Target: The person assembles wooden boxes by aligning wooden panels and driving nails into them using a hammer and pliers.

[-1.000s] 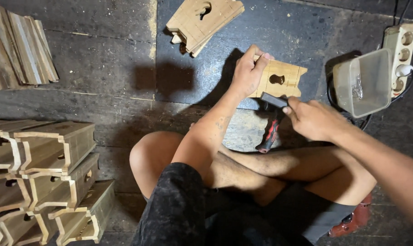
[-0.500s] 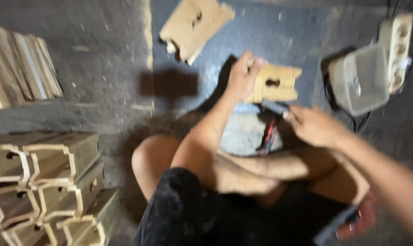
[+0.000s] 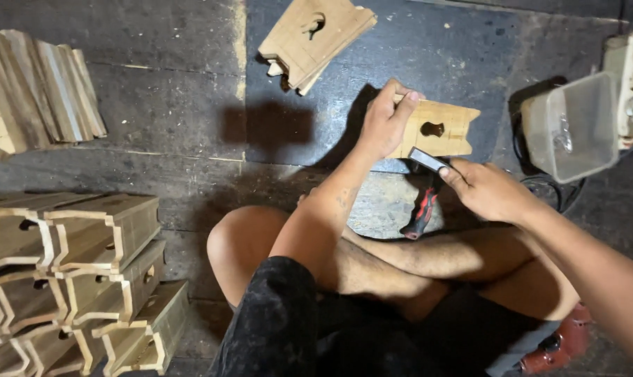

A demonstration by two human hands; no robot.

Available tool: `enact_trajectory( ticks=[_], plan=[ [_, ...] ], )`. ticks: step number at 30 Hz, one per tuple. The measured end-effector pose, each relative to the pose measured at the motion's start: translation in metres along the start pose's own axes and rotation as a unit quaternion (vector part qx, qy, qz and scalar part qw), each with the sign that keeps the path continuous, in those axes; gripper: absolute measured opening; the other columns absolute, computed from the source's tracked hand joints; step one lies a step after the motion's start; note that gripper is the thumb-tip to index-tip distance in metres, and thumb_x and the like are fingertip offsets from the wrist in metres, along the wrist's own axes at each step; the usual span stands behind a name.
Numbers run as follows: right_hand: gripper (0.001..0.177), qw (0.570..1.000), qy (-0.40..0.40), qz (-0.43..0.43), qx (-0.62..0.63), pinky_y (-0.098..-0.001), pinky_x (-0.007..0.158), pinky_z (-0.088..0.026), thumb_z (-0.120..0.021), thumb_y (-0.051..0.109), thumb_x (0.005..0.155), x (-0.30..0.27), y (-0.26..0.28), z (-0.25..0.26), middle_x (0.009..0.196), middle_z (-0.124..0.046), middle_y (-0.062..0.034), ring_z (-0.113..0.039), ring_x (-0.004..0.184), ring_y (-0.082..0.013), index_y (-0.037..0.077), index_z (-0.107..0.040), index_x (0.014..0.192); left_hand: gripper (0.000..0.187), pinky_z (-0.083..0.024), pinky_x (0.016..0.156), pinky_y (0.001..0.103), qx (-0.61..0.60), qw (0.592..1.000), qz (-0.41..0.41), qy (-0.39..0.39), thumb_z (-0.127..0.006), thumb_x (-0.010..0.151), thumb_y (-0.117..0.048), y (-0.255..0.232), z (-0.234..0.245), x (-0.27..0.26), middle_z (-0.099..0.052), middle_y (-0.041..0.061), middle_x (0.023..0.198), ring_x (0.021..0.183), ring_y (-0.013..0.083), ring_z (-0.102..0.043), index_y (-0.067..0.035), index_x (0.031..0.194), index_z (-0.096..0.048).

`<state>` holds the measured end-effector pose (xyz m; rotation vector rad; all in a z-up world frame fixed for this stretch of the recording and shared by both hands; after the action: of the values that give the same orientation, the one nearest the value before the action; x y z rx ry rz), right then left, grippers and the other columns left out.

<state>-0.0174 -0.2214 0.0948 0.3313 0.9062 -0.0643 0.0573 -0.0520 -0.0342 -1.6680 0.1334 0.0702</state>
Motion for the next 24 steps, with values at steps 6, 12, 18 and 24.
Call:
enact_trajectory(
  ticks=[6,12,18,24],
  plan=[
    [0.037,0.998,0.050,-0.006,-0.050,-0.0459,0.068,-0.047,-0.039,0.042,0.114,0.007,-0.010,-0.010,0.084,-0.071,-0.0165,-0.068,0.074,-0.0337,0.013,-0.059,0.104,0.030,-0.056,0.084,0.040,0.067,0.996,0.049,0.031,-0.048,0.101,-0.045,-0.002,-0.007,-0.001,-0.082,0.005,0.116,0.104,0.0247,-0.078,-0.016,0.100,-0.055],
    [0.045,0.984,0.055,0.033,-0.167,-0.0409,0.046,-0.053,-0.025,0.044,0.116,0.007,-0.005,-0.009,0.061,-0.059,-0.0091,-0.060,0.046,-0.0238,0.013,-0.055,0.105,0.027,-0.056,0.090,0.041,0.037,0.997,0.061,0.020,-0.051,0.102,-0.041,0.009,-0.010,-0.006,-0.083,0.006,0.114,0.107,0.0246,-0.077,-0.015,0.098,-0.054],
    [0.043,0.930,0.098,-0.019,-0.354,-0.0580,0.078,-0.065,-0.022,0.044,0.115,0.000,0.021,0.027,0.100,-0.081,-0.0253,-0.081,0.093,-0.0476,0.017,-0.045,0.138,0.024,-0.053,0.100,0.047,0.036,0.999,0.022,0.007,-0.052,0.103,-0.040,0.003,-0.008,-0.004,-0.083,0.005,0.112,0.114,0.0270,-0.075,-0.017,0.096,-0.054],
    [0.041,0.922,0.114,0.008,-0.369,-0.0381,0.045,-0.059,-0.021,0.045,0.117,-0.001,0.020,0.021,0.061,-0.062,-0.0077,-0.065,0.051,-0.0214,0.015,-0.044,0.134,0.021,-0.058,0.095,0.049,0.043,0.998,0.039,0.011,-0.053,0.103,-0.036,-0.003,-0.001,-0.006,-0.080,0.008,0.117,0.112,0.0282,-0.075,-0.016,0.096,-0.056]
  ],
)
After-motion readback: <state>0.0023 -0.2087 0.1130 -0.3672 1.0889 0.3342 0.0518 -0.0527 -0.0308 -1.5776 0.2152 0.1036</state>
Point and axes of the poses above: each hand's wrist, its own x-axis towards the middle knuckle, its own z-axis out of the back of the hand, y = z × x, the point moved 4 cm from there along x, towards the middle knuckle
